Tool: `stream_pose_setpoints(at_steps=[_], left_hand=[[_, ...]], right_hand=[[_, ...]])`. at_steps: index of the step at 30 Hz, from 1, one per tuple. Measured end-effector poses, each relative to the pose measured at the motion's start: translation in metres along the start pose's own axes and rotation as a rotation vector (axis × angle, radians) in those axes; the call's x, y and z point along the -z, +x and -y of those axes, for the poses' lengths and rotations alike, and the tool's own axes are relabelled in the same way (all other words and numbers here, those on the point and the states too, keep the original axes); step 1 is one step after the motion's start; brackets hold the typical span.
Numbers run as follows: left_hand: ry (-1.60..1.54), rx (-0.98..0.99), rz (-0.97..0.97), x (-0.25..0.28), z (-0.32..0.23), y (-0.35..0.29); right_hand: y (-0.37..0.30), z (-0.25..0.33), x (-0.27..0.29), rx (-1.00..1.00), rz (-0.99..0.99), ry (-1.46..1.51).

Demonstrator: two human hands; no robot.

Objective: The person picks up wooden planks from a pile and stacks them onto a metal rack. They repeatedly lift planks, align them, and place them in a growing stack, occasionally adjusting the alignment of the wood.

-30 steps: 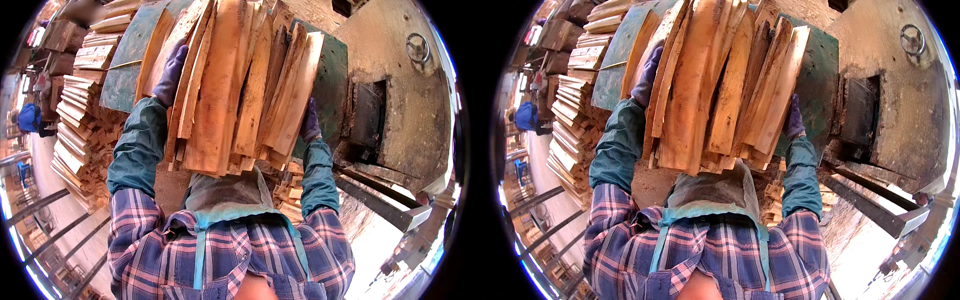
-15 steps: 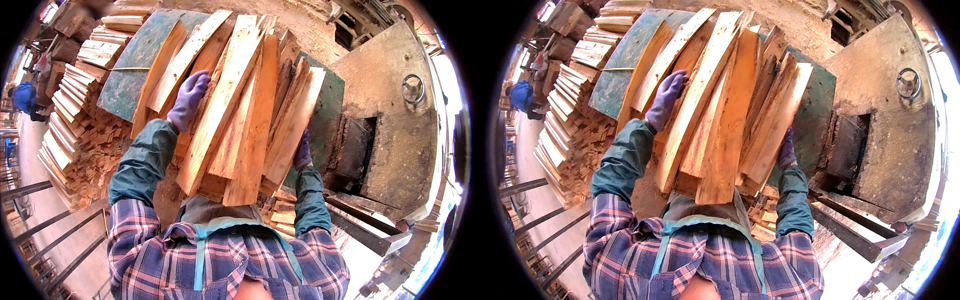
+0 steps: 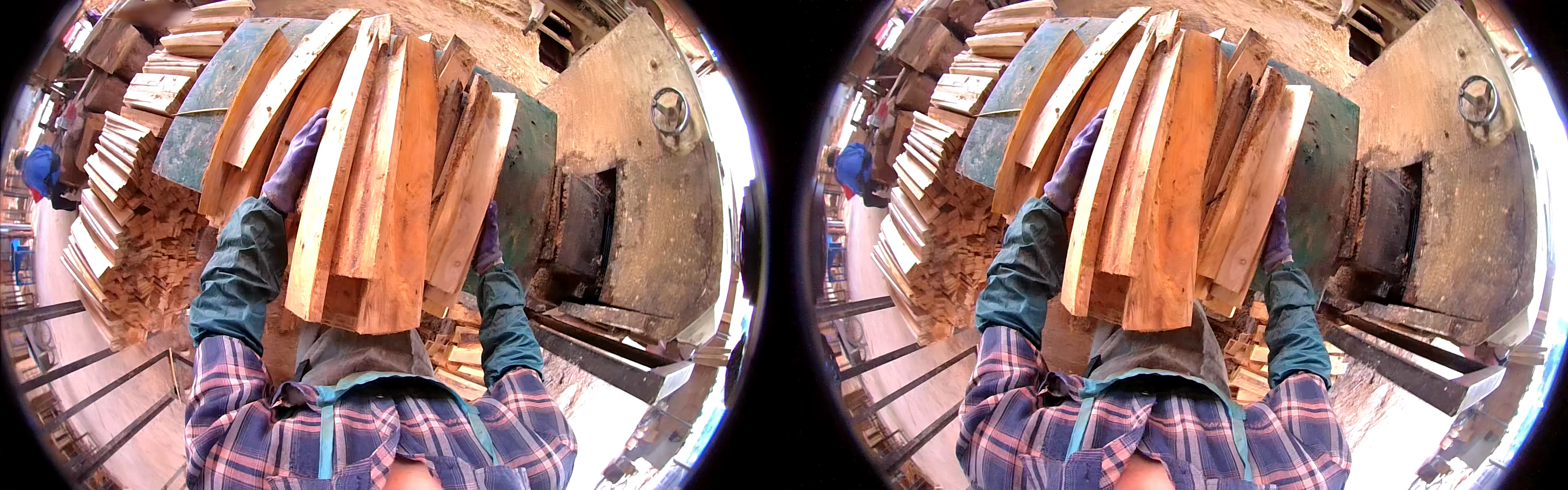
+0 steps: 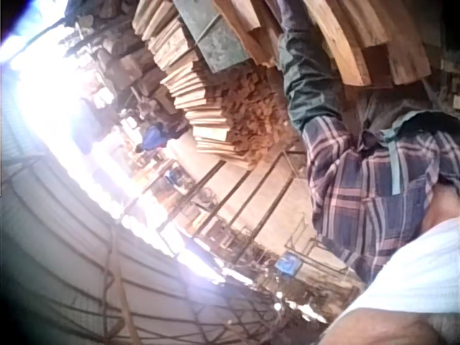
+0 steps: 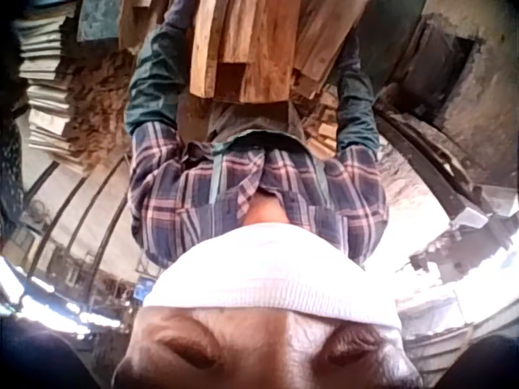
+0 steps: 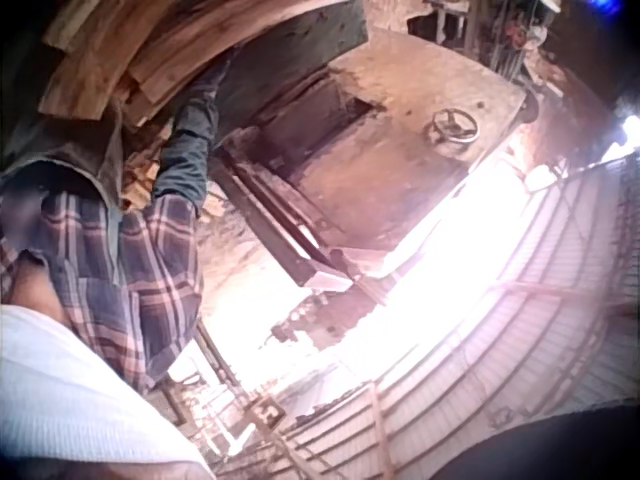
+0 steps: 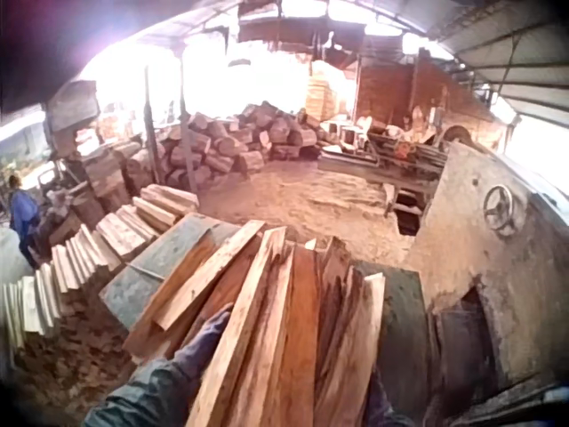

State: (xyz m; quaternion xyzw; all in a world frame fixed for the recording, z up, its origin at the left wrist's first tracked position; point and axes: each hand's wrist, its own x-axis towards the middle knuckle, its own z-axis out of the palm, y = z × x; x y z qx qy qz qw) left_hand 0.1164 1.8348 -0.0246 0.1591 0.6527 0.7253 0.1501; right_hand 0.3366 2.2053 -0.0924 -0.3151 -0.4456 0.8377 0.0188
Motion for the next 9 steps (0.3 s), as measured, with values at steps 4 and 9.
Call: stream_pose_setpoints(at_steps=[4, 9], left_hand=[[0.008, 0.015, 0.033, 0.006, 0.001, -0.035], [-0.024, 0.026, -0.040, -0.010, -0.060, -0.118]], right_hand=[[-0.024, -0.032, 0.018, 0.028, -0.003, 0.058], [-0.089, -0.075, 0.007, 0.036, -0.006, 0.124]])
